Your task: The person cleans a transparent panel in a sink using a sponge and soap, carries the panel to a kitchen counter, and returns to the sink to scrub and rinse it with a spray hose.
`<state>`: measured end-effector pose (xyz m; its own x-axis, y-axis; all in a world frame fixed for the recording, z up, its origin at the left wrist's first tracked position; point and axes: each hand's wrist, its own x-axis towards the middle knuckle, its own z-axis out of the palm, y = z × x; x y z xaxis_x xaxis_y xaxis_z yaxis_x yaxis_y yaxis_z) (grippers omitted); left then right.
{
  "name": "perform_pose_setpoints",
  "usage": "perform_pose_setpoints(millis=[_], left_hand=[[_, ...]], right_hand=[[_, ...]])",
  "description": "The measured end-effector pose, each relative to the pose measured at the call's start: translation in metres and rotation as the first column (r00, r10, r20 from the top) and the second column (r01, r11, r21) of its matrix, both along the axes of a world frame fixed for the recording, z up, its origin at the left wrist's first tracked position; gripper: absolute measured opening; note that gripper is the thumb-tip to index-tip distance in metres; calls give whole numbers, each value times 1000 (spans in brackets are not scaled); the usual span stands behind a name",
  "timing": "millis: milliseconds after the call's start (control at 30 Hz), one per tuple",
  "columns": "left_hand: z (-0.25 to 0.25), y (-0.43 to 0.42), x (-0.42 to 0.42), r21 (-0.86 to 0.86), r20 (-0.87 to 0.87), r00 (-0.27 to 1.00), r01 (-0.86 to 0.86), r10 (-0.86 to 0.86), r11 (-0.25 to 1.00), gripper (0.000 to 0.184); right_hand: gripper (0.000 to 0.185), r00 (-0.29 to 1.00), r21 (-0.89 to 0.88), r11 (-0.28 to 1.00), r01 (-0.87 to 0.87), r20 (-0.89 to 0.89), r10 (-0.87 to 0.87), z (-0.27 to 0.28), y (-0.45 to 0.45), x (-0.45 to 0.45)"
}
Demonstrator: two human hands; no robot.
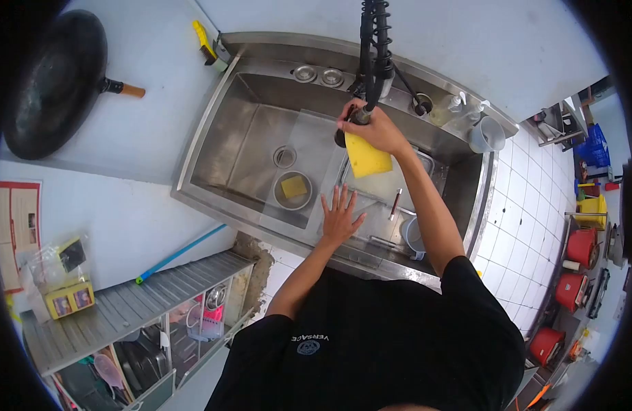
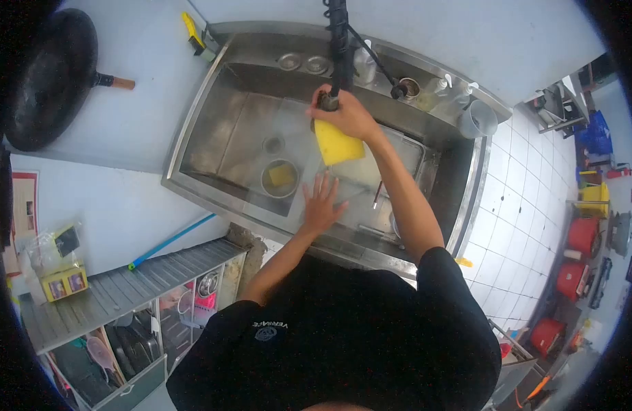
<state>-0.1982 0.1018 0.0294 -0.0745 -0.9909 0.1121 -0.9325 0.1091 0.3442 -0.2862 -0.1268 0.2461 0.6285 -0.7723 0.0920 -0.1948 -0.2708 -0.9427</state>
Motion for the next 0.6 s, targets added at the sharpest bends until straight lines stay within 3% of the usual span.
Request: perform_pose_setpoints(millis=[133, 233, 433, 533, 600], left_hand=[[-8, 1, -2, -19, 3, 1000, 1, -1, 1000, 75], [-4, 3, 1, -15, -1, 1000, 8, -8, 1000, 75], [-2, 13, 1, -29, -15, 998, 54, -54, 998, 78], [1, 19, -1, -10, -26, 995, 96, -96, 995, 76], [-1, 22, -3, -19, -41, 991, 127, -127, 992, 76]], right_hand=[[24, 985, -103, 984, 144, 110, -132, -3, 7, 16], [24, 983, -66, 992, 112, 152, -101, 1, 17, 15], [23, 995, -55, 998, 30, -97, -35, 0, 27, -18], [25, 999, -63, 997, 34, -20, -35, 1, 31, -35], [27, 994, -32, 997, 75, -77, -77, 5, 33, -46]])
